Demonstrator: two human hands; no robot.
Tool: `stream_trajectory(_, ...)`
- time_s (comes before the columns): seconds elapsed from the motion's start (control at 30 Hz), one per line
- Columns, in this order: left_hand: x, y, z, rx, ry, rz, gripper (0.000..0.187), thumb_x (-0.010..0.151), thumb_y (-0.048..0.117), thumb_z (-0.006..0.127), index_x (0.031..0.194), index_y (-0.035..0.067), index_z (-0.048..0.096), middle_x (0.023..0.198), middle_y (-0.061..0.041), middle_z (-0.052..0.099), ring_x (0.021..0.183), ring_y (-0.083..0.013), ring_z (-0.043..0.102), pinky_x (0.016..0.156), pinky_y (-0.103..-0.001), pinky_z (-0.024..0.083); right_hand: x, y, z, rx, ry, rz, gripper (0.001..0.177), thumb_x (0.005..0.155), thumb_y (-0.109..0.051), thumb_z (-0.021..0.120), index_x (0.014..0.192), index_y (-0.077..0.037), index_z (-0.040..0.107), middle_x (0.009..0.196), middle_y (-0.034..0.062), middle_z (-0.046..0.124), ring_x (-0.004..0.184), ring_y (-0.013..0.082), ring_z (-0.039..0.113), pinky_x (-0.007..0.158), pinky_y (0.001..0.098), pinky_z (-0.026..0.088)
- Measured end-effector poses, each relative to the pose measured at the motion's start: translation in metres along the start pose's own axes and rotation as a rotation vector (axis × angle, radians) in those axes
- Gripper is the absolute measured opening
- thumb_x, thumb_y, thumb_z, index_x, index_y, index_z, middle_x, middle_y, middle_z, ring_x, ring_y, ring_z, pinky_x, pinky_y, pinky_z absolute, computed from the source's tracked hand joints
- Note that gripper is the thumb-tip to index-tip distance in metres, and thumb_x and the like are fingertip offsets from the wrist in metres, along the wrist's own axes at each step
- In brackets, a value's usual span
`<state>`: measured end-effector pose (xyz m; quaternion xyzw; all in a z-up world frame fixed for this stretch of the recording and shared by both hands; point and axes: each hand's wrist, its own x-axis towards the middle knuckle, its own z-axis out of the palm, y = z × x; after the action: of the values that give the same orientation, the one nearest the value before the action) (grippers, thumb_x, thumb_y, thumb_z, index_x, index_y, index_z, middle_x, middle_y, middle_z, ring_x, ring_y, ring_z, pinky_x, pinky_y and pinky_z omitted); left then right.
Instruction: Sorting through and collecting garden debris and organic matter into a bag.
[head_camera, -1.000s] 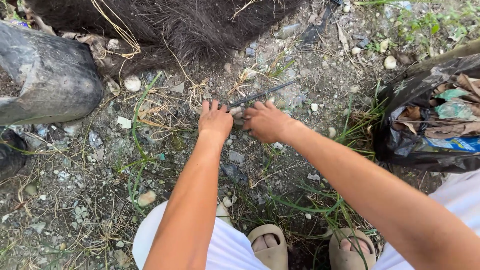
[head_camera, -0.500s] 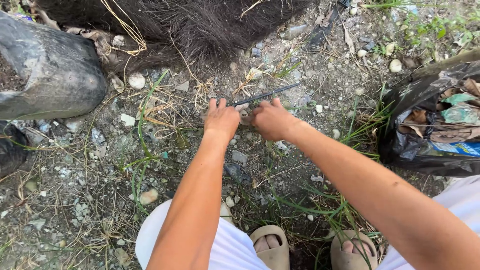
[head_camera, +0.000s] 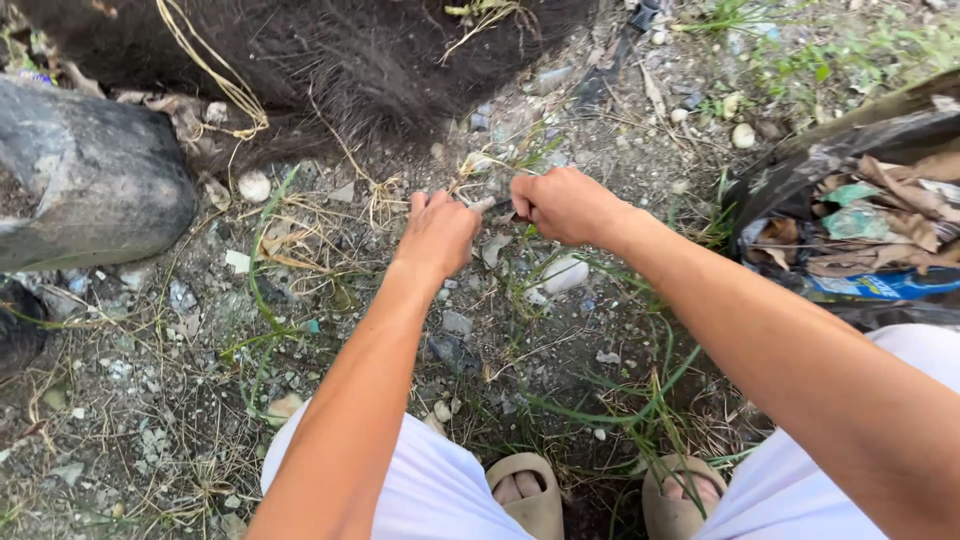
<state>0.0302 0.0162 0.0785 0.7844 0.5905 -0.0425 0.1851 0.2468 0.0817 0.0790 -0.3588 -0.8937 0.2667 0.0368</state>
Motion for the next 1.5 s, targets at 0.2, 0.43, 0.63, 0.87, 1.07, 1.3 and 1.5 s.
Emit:
stream_trajectory(0.2,0.021,0.016,0.003,-0.133,0.181,0.166,0.028,0.079,0.003,0.068,0.105,0.013,0.073,0.093,-0.009,0.075,0.098,-0.034,0.066,0.087,-0.052,0.039,-0.024,0.015,-0.032,0.068,0.103,-0.032,0.016,0.082,-0.004,0.066,0.098,-0.006,0.064,0.074,0.0185,0.069,0.076,0.043,0.067,0.069,0.0529,0.052)
stream_trajectory(0.43,0.052,0.067,-0.018,-0.065,0.061,0.195,0.021,0.08,0.005,0.068,0.098,0.011,0.059,0.084,-0.012,0.072,0.095,-0.0358,0.067,0.092,-0.053,0.039,-0.068,0.037,-0.08,0.003,-0.001,0.102,0.015,0.078,-0.006,0.068,0.088,-0.012,0.077,0.079,0.0086,0.077,0.079,0.0315,0.074,0.071,0.0462,0.056)
stream_trajectory(0.63,0.067,0.121,-0.033,-0.181,0.083,0.301,0.03,0.083,0.011,0.07,0.106,0.007,0.051,0.089,-0.019,0.071,0.092,-0.0449,0.067,0.081,-0.058,0.048,-0.114,0.07,-0.106,0.002,0.025,0.146,0.025,0.08,-0.003,0.066,0.1,-0.013,0.078,0.082,0.0094,0.077,0.078,0.0313,0.074,0.072,0.0436,0.057)
stream_trajectory(0.87,0.081,0.172,-0.058,-0.176,0.003,0.329,0.041,0.081,0.011,0.068,0.114,0.007,0.044,0.096,-0.021,0.072,0.093,-0.048,0.067,0.082,-0.059,0.05,-0.157,0.097,-0.133,-0.024,0.078,0.229,0.022,0.077,-0.006,0.067,0.095,-0.011,0.078,0.084,0.0137,0.076,0.082,0.0348,0.073,0.076,0.0455,0.057)
stream_trajectory(1.07,0.088,0.199,-0.068,-0.145,-0.054,0.38,0.045,0.08,0.012,0.069,0.119,0.009,0.045,0.094,-0.02,0.072,0.095,-0.046,0.067,0.083,-0.059,0.05,-0.178,0.11,-0.143,-0.027,0.145,0.23,0.018,0.079,-0.007,0.064,0.092,-0.009,0.077,0.083,0.0157,0.076,0.082,0.0372,0.072,0.077,0.0467,0.057)
stream_trajectory(1.3,0.097,0.23,-0.069,-0.172,-0.042,0.504,0.043,0.08,0.01,0.065,0.119,0.008,0.046,0.093,-0.021,0.072,0.093,-0.0458,0.068,0.083,-0.058,0.049,-0.207,0.109,-0.176,0.188,0.189,0.323,0.017,0.074,-0.012,0.062,0.084,-0.005,0.074,0.073,0.0097,0.074,0.067,0.0258,0.072,0.066,0.0385,0.058)
stream_trajectory(1.5,0.099,0.261,-0.08,-0.173,-0.032,0.552,0.044,0.078,0.01,0.064,0.118,0.007,0.046,0.09,-0.021,0.072,0.09,-0.0454,0.068,0.083,-0.057,0.049,-0.243,0.12,-0.2,-0.033,0.118,0.446,0.016,0.076,-0.015,0.063,0.083,-0.007,0.075,0.074,0.0126,0.074,0.068,0.0298,0.072,0.069,0.0416,0.057)
